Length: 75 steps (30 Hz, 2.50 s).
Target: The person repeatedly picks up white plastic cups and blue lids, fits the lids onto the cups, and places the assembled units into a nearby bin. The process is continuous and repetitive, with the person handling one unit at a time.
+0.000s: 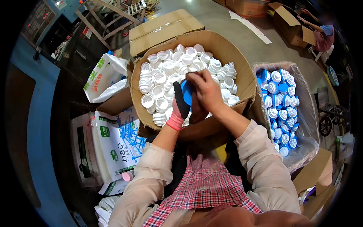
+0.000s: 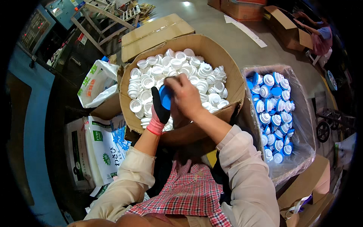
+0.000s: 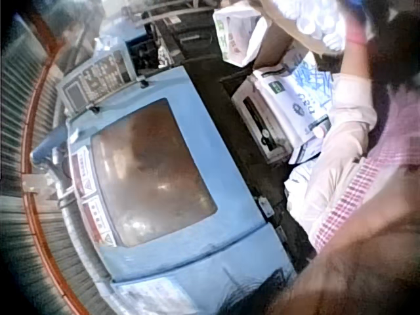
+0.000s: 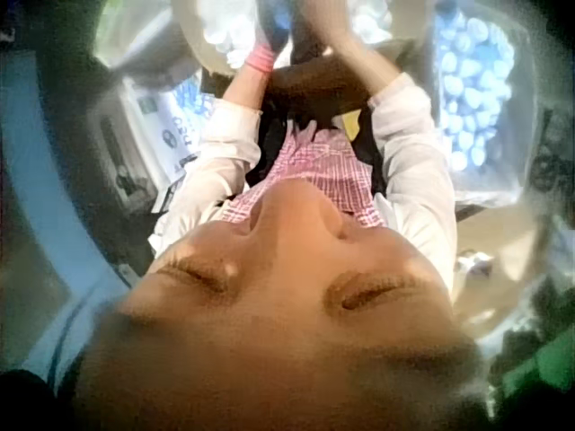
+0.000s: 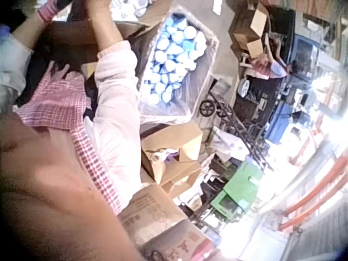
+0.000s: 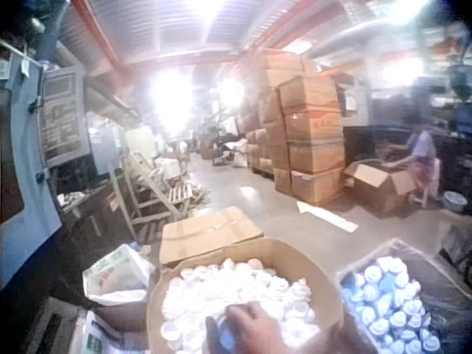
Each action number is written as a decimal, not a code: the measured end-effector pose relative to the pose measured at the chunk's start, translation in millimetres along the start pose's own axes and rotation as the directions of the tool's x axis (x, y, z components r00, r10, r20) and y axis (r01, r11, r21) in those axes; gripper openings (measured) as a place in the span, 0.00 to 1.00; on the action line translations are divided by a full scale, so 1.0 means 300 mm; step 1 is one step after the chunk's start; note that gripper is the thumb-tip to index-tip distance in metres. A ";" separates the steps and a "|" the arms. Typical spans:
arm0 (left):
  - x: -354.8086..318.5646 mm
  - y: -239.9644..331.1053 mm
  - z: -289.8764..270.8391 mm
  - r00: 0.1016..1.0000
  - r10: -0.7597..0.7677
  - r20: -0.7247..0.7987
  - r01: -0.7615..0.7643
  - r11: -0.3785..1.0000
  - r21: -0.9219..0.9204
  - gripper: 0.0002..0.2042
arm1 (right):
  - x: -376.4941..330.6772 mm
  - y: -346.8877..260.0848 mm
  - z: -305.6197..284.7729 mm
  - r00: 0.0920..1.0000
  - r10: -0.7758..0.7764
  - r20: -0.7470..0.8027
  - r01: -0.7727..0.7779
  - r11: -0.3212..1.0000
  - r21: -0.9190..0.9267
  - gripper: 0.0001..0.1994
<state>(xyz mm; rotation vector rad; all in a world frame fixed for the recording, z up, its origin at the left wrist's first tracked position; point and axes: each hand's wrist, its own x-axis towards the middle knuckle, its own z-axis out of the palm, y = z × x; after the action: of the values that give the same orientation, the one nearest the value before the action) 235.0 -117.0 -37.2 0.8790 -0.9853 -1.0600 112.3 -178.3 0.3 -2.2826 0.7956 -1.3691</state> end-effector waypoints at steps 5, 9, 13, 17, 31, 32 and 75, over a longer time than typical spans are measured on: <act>0.029 0.023 -0.145 0.958 0.227 -0.177 -0.220 0.974 0.062 0.26 | -0.132 0.170 0.096 0.846 0.085 0.526 -0.023 0.992 -0.123 0.08; -0.002 0.063 -0.288 0.937 0.096 -0.335 0.236 0.531 0.814 0.21 | -0.113 0.269 0.110 0.796 0.266 0.544 -0.126 0.952 -0.280 0.14; -0.040 0.034 -0.375 0.897 -0.288 -0.336 0.365 0.052 0.929 0.23 | -0.170 0.426 0.197 0.467 0.197 0.862 0.164 0.939 -0.303 0.24; -0.059 0.046 -0.396 0.870 -0.337 -0.358 0.323 -0.158 0.933 0.23 | -0.218 0.379 0.385 0.196 0.199 0.960 0.364 0.895 -0.260 0.27; 0.004 0.046 -0.339 0.893 0.024 -0.450 0.281 0.750 0.598 0.22 | 0.019 0.264 0.154 0.644 0.088 0.760 -0.235 0.968 0.088 0.11; 0.010 0.032 -0.347 0.919 -0.034 -0.393 0.162 0.942 0.295 0.22 | 0.039 0.211 0.130 0.662 0.068 0.746 -0.308 0.932 0.189 0.11; 0.007 0.113 -0.391 0.922 -0.118 -0.369 -0.242 0.568 -0.787 0.30 | -0.062 0.334 0.366 0.626 0.148 0.765 0.021 0.978 -0.206 0.18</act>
<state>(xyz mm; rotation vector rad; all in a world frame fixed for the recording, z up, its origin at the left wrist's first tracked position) 355.3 -97.9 -42.7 0.2196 -0.0930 -1.0676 174.6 -242.0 -120.1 -2.6004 0.6927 -0.1448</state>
